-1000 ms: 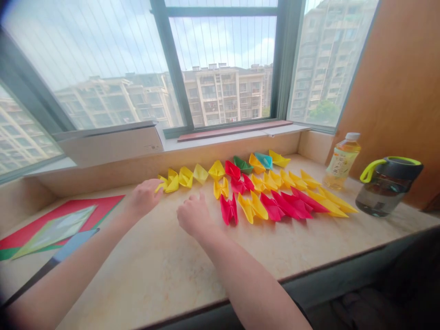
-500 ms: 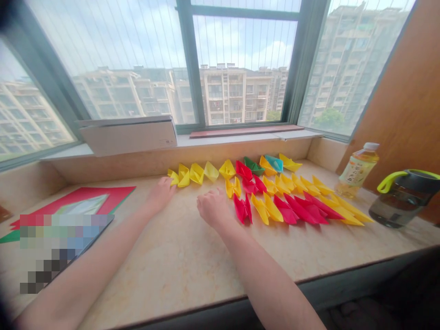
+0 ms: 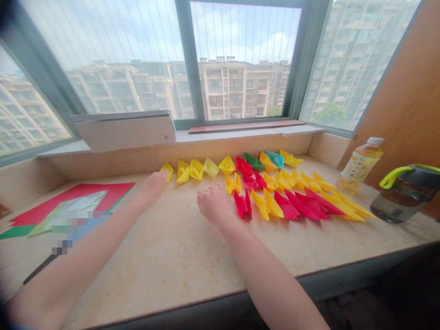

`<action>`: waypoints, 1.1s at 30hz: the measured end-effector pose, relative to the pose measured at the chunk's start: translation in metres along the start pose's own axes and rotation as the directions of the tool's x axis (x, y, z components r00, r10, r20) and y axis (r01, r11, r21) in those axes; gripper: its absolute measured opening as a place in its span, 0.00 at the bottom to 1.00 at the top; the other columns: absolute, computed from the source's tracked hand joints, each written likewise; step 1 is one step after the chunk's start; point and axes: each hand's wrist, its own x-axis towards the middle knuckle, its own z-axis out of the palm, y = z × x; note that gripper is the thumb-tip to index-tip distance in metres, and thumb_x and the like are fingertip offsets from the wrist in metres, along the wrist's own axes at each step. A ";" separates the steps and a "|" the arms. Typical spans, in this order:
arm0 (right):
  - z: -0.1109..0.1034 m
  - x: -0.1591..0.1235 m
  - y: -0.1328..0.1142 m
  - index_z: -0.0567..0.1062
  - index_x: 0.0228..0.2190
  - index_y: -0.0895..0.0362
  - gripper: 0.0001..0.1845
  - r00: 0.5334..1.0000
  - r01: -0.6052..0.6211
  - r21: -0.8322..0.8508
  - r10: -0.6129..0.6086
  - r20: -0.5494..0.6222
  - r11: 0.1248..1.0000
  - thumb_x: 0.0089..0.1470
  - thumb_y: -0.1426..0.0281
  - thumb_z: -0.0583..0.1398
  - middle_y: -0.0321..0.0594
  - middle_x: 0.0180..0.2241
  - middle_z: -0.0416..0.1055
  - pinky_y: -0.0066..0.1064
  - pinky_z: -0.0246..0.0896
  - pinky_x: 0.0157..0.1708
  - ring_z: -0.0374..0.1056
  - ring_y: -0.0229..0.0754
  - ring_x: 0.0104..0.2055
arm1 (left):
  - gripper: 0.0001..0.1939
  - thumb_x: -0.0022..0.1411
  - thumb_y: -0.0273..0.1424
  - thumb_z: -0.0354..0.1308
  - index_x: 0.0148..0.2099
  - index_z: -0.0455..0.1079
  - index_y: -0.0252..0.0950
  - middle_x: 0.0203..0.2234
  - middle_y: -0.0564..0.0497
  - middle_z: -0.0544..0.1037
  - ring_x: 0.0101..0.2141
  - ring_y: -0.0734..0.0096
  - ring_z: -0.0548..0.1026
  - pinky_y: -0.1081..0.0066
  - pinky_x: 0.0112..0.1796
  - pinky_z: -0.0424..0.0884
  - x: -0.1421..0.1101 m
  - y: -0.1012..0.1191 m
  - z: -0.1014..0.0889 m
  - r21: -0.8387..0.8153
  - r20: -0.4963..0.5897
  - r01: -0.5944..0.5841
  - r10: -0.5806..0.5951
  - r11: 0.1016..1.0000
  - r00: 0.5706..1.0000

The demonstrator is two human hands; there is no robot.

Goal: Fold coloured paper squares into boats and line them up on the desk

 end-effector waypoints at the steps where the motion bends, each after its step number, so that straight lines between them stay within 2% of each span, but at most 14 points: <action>1: 0.000 0.000 0.000 0.80 0.37 0.55 0.15 1.000 0.003 -0.002 -0.003 0.000 1.000 0.65 0.70 0.53 0.45 0.36 0.80 0.46 0.44 0.59 0.71 0.48 0.45 | 0.22 0.68 0.21 0.40 0.60 0.66 0.29 0.48 0.34 0.78 0.50 0.53 0.76 0.60 0.49 0.70 -0.002 0.000 -0.001 0.013 0.000 -0.009 0.009 1.000 1.000; 6: -0.001 -0.001 0.000 0.80 0.32 0.56 0.16 1.000 0.018 -0.019 -0.019 -0.005 1.000 0.65 0.71 0.53 0.45 0.34 0.79 0.45 0.46 0.57 0.71 0.48 0.43 | 0.22 0.67 0.21 0.42 0.59 0.67 0.31 0.49 0.33 0.77 0.52 0.49 0.74 0.57 0.49 0.70 -0.011 0.000 0.002 0.062 -0.011 -0.056 0.057 0.997 0.998; 11: -0.003 -0.002 0.000 0.80 0.31 0.56 0.17 0.999 0.033 -0.033 -0.033 0.006 0.999 0.65 0.71 0.53 0.46 0.34 0.79 0.44 0.49 0.55 0.71 0.48 0.42 | 0.20 0.68 0.23 0.42 0.55 0.69 0.32 0.47 0.34 0.77 0.48 0.49 0.75 0.57 0.45 0.70 -0.016 0.003 0.004 0.092 -0.019 -0.047 0.049 0.995 0.999; 17: -0.004 -0.002 0.000 0.81 0.30 0.57 0.17 0.999 0.038 -0.044 -0.038 0.012 0.998 0.64 0.72 0.53 0.46 0.33 0.79 0.44 0.49 0.55 0.70 0.48 0.41 | 0.17 0.68 0.29 0.45 0.54 0.68 0.32 0.49 0.34 0.74 0.48 0.47 0.75 0.56 0.45 0.70 -0.019 0.003 0.001 0.115 -0.039 -0.019 0.023 0.993 0.999; 23: -0.005 -0.002 -0.001 0.81 0.31 0.57 0.17 0.999 0.038 -0.047 -0.037 0.022 0.998 0.63 0.74 0.53 0.47 0.33 0.79 0.45 0.48 0.56 0.70 0.48 0.42 | 0.17 0.68 0.32 0.45 0.54 0.68 0.33 0.47 0.37 0.75 0.48 0.51 0.75 0.61 0.45 0.70 -0.020 0.005 -0.001 0.105 -0.024 0.030 -0.028 0.994 0.999; 27: -0.007 -0.002 -0.001 0.82 0.31 0.57 0.16 0.999 0.040 -0.048 -0.039 0.029 0.998 0.62 0.74 0.54 0.47 0.34 0.80 0.44 0.49 0.56 0.70 0.48 0.42 | 0.18 0.68 0.34 0.46 0.53 0.68 0.30 0.50 0.33 0.74 0.50 0.49 0.74 0.60 0.46 0.70 -0.020 0.004 -0.002 0.105 -0.027 0.088 -0.086 0.991 0.996; 30: -0.007 -0.003 -0.001 0.82 0.30 0.57 0.17 0.999 0.041 -0.047 -0.040 0.026 0.998 0.62 0.74 0.54 0.47 0.33 0.79 0.46 0.47 0.57 0.70 0.48 0.41 | 0.17 0.67 0.33 0.48 0.52 0.70 0.29 0.45 0.33 0.77 0.46 0.47 0.77 0.60 0.43 0.71 -0.019 -0.001 -0.001 0.107 -0.003 0.125 -0.126 0.986 0.992; 33: -0.007 -0.003 -0.001 0.82 0.30 0.57 0.17 0.999 0.044 -0.042 -0.043 0.020 0.998 0.62 0.74 0.54 0.46 0.33 0.79 0.46 0.46 0.57 0.70 0.48 0.41 | 0.16 0.68 0.27 0.45 0.51 0.71 0.31 0.40 0.36 0.80 0.42 0.52 0.79 0.62 0.41 0.71 -0.018 -0.006 -0.002 0.105 0.035 0.121 -0.125 0.987 0.992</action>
